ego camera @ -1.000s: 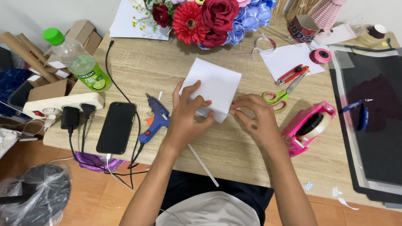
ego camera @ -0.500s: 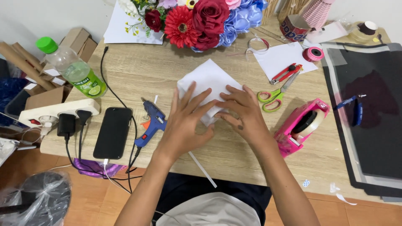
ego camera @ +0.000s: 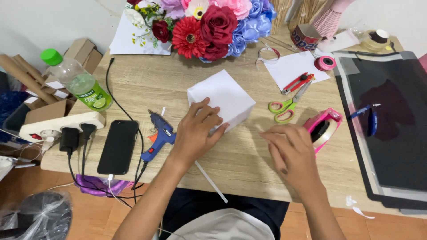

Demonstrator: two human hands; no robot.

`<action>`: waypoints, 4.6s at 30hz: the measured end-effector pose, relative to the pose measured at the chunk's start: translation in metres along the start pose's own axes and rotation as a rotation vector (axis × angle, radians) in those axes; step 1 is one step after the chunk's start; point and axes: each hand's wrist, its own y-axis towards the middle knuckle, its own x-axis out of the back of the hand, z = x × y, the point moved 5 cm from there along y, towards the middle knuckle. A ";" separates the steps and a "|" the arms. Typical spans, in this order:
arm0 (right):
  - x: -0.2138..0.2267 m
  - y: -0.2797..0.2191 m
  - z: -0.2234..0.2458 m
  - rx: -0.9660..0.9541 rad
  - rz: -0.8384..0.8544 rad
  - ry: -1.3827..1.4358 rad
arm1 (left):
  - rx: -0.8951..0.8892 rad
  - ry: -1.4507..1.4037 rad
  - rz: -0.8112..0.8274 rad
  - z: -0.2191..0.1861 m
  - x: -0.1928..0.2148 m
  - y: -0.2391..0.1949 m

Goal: The person folds a white paper sheet into a small box shape on a wooden table. They repeatedly apply clear adhesive tape to secure the edges and corners, rotating the box to access different sides. The person uses a pink tape dispenser and green scissors to cut the tape.

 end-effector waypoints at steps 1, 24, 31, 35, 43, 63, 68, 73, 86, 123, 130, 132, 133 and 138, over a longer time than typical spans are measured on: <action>0.007 -0.014 0.001 -0.009 0.008 -0.005 | 0.003 -0.011 0.007 0.000 0.005 0.003; -0.011 -0.139 -0.082 -0.801 -0.307 0.262 | 0.321 -0.582 0.853 -0.140 -0.140 0.038; -0.007 -0.132 -0.078 -0.791 -0.266 0.235 | 0.123 -0.722 0.408 -0.146 -0.110 0.021; 0.004 -0.115 -0.058 -0.852 -0.265 0.293 | 0.226 -0.637 0.588 -0.144 -0.063 -0.004; 0.009 -0.115 -0.054 -0.865 -0.286 0.340 | -0.095 0.354 0.301 -0.113 -0.072 -0.029; -0.018 -0.049 0.015 -0.328 0.263 0.620 | 0.156 -0.183 0.857 -0.074 0.032 -0.033; -0.023 -0.044 0.015 -0.424 0.206 0.744 | 0.218 -0.183 0.852 -0.066 0.034 -0.032; -0.025 -0.023 0.028 -0.298 0.127 0.590 | 0.357 -0.244 0.875 -0.052 0.046 -0.027; -0.023 0.003 0.036 -0.388 -0.066 0.650 | 0.520 -0.616 0.732 -0.027 0.054 -0.028; -0.076 0.038 -0.011 -0.455 -0.158 0.396 | 0.478 0.011 0.158 0.008 0.042 -0.001; -0.092 0.040 -0.021 -0.530 -0.160 0.594 | 0.541 -0.001 0.124 0.006 0.039 0.000; -0.093 0.038 -0.021 -0.560 -0.160 0.595 | 0.510 -0.026 0.079 0.003 0.040 0.000; -0.094 0.038 -0.021 -0.562 -0.155 0.597 | 0.514 -0.024 0.081 0.003 0.041 0.001; -0.097 0.036 -0.025 -0.561 -0.159 0.616 | 0.499 -0.103 0.044 0.003 0.039 0.003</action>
